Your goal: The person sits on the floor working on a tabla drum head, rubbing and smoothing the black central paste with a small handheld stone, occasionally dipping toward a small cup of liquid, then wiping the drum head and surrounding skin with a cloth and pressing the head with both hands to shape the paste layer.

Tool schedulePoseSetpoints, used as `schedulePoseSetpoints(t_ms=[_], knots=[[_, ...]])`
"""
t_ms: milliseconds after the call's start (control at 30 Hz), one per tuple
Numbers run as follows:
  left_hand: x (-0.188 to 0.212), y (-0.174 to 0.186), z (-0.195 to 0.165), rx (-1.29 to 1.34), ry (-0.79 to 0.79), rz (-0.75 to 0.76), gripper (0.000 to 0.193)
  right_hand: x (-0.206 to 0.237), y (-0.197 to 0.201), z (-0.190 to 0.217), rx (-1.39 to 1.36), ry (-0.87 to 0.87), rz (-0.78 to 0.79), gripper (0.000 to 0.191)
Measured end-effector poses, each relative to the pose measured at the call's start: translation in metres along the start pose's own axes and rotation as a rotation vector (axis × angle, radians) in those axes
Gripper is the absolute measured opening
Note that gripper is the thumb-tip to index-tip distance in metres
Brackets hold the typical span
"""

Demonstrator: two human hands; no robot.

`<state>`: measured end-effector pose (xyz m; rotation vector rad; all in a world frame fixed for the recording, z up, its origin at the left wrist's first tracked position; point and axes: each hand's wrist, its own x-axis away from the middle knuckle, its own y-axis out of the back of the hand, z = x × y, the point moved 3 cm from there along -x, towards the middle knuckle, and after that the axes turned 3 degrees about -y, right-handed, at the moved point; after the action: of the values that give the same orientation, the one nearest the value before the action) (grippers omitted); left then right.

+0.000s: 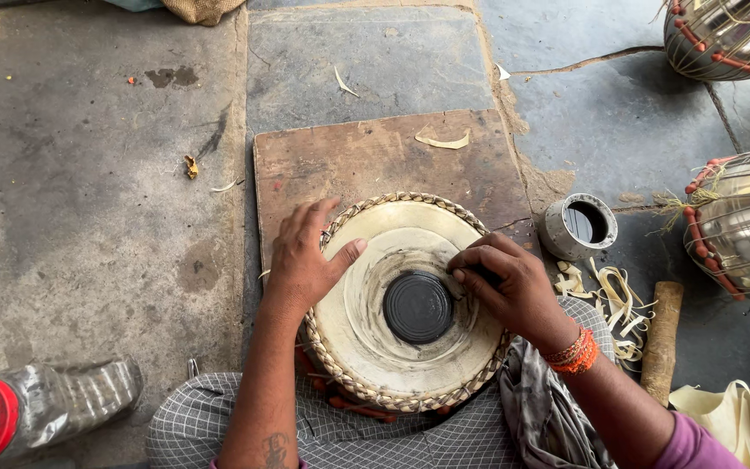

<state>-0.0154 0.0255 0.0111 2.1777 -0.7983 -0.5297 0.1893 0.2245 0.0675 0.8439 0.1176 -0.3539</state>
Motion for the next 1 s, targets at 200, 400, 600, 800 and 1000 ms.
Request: schedulePoseSetpoints(t_ms=[200, 400, 600, 800, 1000], knots=[[-0.004, -0.007, 0.006, 0.297, 0.063, 0.238, 0.072, -0.023, -0.005, 0.007, 0.048, 0.074, 0.163, 0.016], [-0.002, -0.008, 0.007, 0.283, 0.04, 0.212, 0.071, -0.035, -0.013, 0.017, 0.178, 0.202, 0.247, 0.02], [0.001, -0.007, 0.009, 0.28, 0.095, 0.201, 0.073, -0.015, -0.011, 0.019, 0.254, 0.187, 0.216, 0.02], [0.0, -0.006, 0.006, 0.219, 0.186, 0.209, 0.074, 0.039, -0.011, 0.024, 0.216, -0.03, 0.111, 0.016], [0.003, 0.001, 0.0, 0.159, 0.151, 0.103, 0.076, 0.067, -0.026, 0.03, 0.021, -0.049, -0.148, 0.014]])
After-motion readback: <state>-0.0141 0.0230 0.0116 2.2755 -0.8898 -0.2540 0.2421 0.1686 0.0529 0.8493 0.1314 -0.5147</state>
